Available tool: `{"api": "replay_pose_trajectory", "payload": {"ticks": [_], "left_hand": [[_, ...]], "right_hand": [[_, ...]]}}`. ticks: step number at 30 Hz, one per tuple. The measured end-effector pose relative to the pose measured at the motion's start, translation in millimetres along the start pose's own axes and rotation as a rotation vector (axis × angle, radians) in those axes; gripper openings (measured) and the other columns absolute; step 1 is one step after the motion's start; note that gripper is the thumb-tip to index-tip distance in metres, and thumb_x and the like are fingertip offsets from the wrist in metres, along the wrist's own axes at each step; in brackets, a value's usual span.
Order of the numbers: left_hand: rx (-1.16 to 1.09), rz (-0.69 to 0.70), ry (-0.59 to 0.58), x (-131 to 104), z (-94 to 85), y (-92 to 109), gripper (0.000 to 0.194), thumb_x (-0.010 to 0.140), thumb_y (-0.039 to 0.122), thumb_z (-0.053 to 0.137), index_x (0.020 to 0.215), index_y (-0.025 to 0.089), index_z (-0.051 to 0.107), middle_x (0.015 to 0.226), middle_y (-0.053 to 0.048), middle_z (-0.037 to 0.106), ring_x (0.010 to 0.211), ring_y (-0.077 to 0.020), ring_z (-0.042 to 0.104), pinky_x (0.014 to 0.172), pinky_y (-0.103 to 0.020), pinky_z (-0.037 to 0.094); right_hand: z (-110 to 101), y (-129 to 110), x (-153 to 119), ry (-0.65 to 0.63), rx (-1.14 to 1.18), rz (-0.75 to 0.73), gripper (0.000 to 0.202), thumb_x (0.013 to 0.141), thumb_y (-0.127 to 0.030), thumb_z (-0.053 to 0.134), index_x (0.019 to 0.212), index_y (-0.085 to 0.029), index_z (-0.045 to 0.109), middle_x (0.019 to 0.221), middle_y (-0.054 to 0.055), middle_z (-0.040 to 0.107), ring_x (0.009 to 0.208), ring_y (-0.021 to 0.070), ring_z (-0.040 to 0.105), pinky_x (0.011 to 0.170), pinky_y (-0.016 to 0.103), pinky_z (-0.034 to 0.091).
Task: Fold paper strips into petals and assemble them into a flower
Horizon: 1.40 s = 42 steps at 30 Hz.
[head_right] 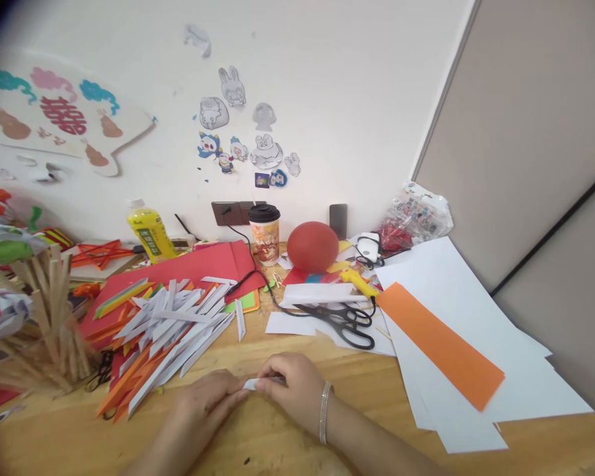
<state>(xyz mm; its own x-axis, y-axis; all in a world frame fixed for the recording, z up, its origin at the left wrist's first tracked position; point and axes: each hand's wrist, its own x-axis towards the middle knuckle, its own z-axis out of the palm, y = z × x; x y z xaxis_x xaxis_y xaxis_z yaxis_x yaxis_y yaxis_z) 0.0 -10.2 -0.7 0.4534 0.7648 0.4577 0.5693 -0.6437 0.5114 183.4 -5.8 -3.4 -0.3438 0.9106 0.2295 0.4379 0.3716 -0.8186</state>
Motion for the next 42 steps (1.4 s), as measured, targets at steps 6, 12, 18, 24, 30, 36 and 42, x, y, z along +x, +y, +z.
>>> {"api": "replay_pose_trajectory", "payload": {"ticks": [6, 12, 18, 24, 30, 36, 42], "left_hand": [[-0.04, -0.065, -0.072, -1.5, -1.1, 3.7, 0.027, 0.087, 0.026, 0.042, 0.068, 0.019, 0.06, 0.059, 0.001, 0.06, 0.055, -0.0122, 0.058, 0.053, -0.02, 0.045], [-0.056, -0.191, -0.116, 0.7, 0.8, 8.8, 0.016, 0.08, 0.026, 0.05, 0.071, 0.019, 0.061, 0.063, 0.001, 0.062, 0.058, -0.0134, 0.059, 0.054, -0.021, 0.045], [-0.049, -0.211, -0.097, 0.9, 0.7, 6.5, 0.024, 0.083, 0.026, 0.047, 0.064, 0.018, 0.058, 0.059, 0.001, 0.061, 0.054, -0.012, 0.057, 0.052, -0.019, 0.043], [-0.022, -0.073, -0.03, 0.5, -0.5, 0.7, 0.019, 0.083, 0.025, 0.049, 0.071, 0.02, 0.063, 0.063, 0.001, 0.062, 0.058, -0.0129, 0.059, 0.055, -0.02, 0.045], [-0.012, -0.014, -0.006, 0.2, 0.8, 0.8, 0.024, 0.088, 0.026, 0.044, 0.074, 0.021, 0.063, 0.064, 0.001, 0.064, 0.058, -0.0125, 0.06, 0.055, -0.019, 0.047], [0.037, 0.043, 0.012, 1.0, 1.1, 3.0, 0.031, 0.091, 0.029, 0.038, 0.075, 0.02, 0.062, 0.062, 0.0, 0.062, 0.057, -0.0125, 0.06, 0.053, -0.019, 0.046], [0.059, 0.061, -0.013, -2.1, 1.2, 2.9, 0.029, 0.091, 0.025, 0.035, 0.076, 0.019, 0.06, 0.062, 0.0, 0.059, 0.056, -0.0128, 0.058, 0.054, -0.02, 0.045]], "right_hand": [[-0.7, -2.2, -1.0, 0.012, -0.088, -0.008, 0.006, 0.076, -0.018, 0.062, 0.071, -0.018, 0.064, 0.068, -0.001, 0.065, 0.064, 0.0127, 0.058, 0.06, 0.021, 0.04], [0.7, -2.2, -1.4, 0.011, -0.145, -0.012, 0.004, 0.075, -0.017, 0.064, 0.071, -0.018, 0.064, 0.07, -0.001, 0.065, 0.067, 0.0131, 0.058, 0.062, 0.022, 0.039], [-0.8, -2.8, -3.0, 0.0, -0.136, -0.041, 0.007, 0.078, -0.02, 0.063, 0.071, -0.017, 0.063, 0.07, 0.0, 0.065, 0.067, 0.0129, 0.057, 0.063, 0.022, 0.038], [-2.1, -3.1, -2.3, 0.017, -0.158, -0.004, 0.006, 0.078, -0.018, 0.06, 0.073, -0.017, 0.063, 0.071, 0.0, 0.064, 0.066, 0.013, 0.057, 0.062, 0.022, 0.038], [-2.5, -5.2, -3.5, -0.003, -0.18, -0.067, 0.005, 0.078, -0.021, 0.06, 0.08, -0.02, 0.065, 0.076, 0.0, 0.067, 0.071, 0.0137, 0.059, 0.065, 0.022, 0.039], [-1.2, -1.0, -2.8, 0.04, -0.16, -0.046, 0.009, 0.079, -0.025, 0.061, 0.074, -0.018, 0.065, 0.072, 0.0, 0.066, 0.068, 0.0132, 0.059, 0.063, 0.022, 0.039], [-1.3, -1.8, -2.7, 0.025, -0.151, -0.029, 0.012, 0.08, -0.026, 0.06, 0.072, -0.018, 0.065, 0.07, 0.0, 0.066, 0.066, 0.0129, 0.058, 0.061, 0.021, 0.039]]}}
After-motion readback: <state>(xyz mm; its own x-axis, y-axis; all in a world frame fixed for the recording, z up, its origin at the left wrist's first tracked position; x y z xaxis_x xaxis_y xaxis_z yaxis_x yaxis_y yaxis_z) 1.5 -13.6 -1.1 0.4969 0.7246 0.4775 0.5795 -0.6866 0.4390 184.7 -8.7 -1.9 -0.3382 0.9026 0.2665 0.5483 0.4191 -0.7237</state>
